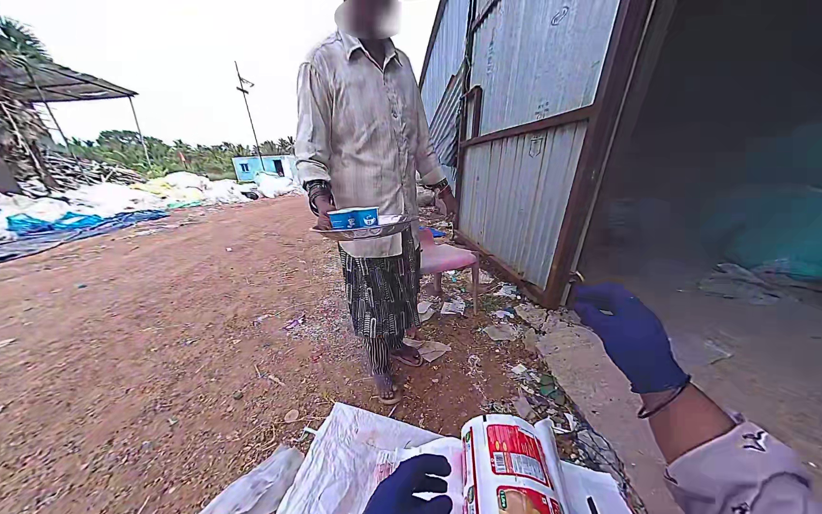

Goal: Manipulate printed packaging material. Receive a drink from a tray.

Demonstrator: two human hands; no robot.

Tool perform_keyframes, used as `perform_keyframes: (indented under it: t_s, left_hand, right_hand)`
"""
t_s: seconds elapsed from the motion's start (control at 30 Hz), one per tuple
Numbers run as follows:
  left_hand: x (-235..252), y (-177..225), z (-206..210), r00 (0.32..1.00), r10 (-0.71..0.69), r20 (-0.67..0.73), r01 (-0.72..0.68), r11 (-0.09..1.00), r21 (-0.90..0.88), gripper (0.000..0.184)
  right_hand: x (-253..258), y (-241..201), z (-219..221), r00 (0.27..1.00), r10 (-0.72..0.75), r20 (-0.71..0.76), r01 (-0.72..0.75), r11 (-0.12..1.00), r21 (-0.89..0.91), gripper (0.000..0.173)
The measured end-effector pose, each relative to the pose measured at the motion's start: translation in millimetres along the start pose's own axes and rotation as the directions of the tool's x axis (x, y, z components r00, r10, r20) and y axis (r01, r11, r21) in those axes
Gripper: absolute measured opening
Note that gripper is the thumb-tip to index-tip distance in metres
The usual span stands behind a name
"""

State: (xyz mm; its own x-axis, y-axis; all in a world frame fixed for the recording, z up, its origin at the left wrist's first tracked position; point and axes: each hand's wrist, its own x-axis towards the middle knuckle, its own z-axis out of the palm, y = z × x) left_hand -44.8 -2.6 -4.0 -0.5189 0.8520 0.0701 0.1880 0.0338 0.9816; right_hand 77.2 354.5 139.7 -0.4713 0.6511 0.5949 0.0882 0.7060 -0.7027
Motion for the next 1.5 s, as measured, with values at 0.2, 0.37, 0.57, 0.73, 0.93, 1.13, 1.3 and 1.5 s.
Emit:
perform_keyframes:
  t_s: [0.2,0.37,0.57,0.73,0.93,1.13,1.3,1.5]
  left_hand:
    - [-22.1,6.7,-16.2,0.988,-0.006,-0.152,-0.018,0.987,-0.160,0.046]
    - [-24.1,7.5,-21.7,0.978,-0.003,-0.210,-0.044,0.975,-0.219,0.046]
    - [-23.4,3.1,-33.3,0.976,0.000,-0.218,-0.055,0.968,-0.246,0.049]
    - [-27.0,13.2,-40.8,0.967,-0.037,-0.253,-0.070,0.913,-0.401,0.045]
    - [-26.9,9.8,-45.6,0.962,-0.044,-0.269,-0.088,0.885,-0.457,0.043]
    - [-26.5,7.2,-45.6,0.965,-0.047,-0.259,-0.087,0.873,-0.480,0.043]
    - [-27.1,4.9,-42.6,0.967,-0.050,-0.248,-0.077,0.874,-0.479,0.044]
    - [-25.6,0.0,-41.2,0.972,-0.040,-0.233,-0.073,0.887,-0.456,0.044]
  right_hand:
    - [58.3,-108.2,21.8,0.970,-0.038,0.239,-0.012,0.978,0.206,0.047]
    - [91.9,-129.2,87.0,0.891,-0.069,0.448,-0.019,0.982,0.190,0.085]
    - [90.3,-133.3,159.3,0.798,-0.126,0.589,0.076,0.991,0.109,0.114]
    - [73.6,-146.3,190.6,0.710,-0.141,0.690,0.131,0.989,0.066,0.116]
    - [78.3,-147.1,211.6,0.699,-0.108,0.707,0.120,0.992,0.032,0.116]
    - [78.5,-145.4,217.2,0.715,-0.145,0.684,0.112,0.989,0.092,0.115]
    - [76.0,-155.8,207.9,0.756,-0.095,0.647,0.089,0.995,0.043,0.111]
    - [96.3,-168.1,171.9,0.827,-0.120,0.549,0.106,0.993,0.058,0.110]
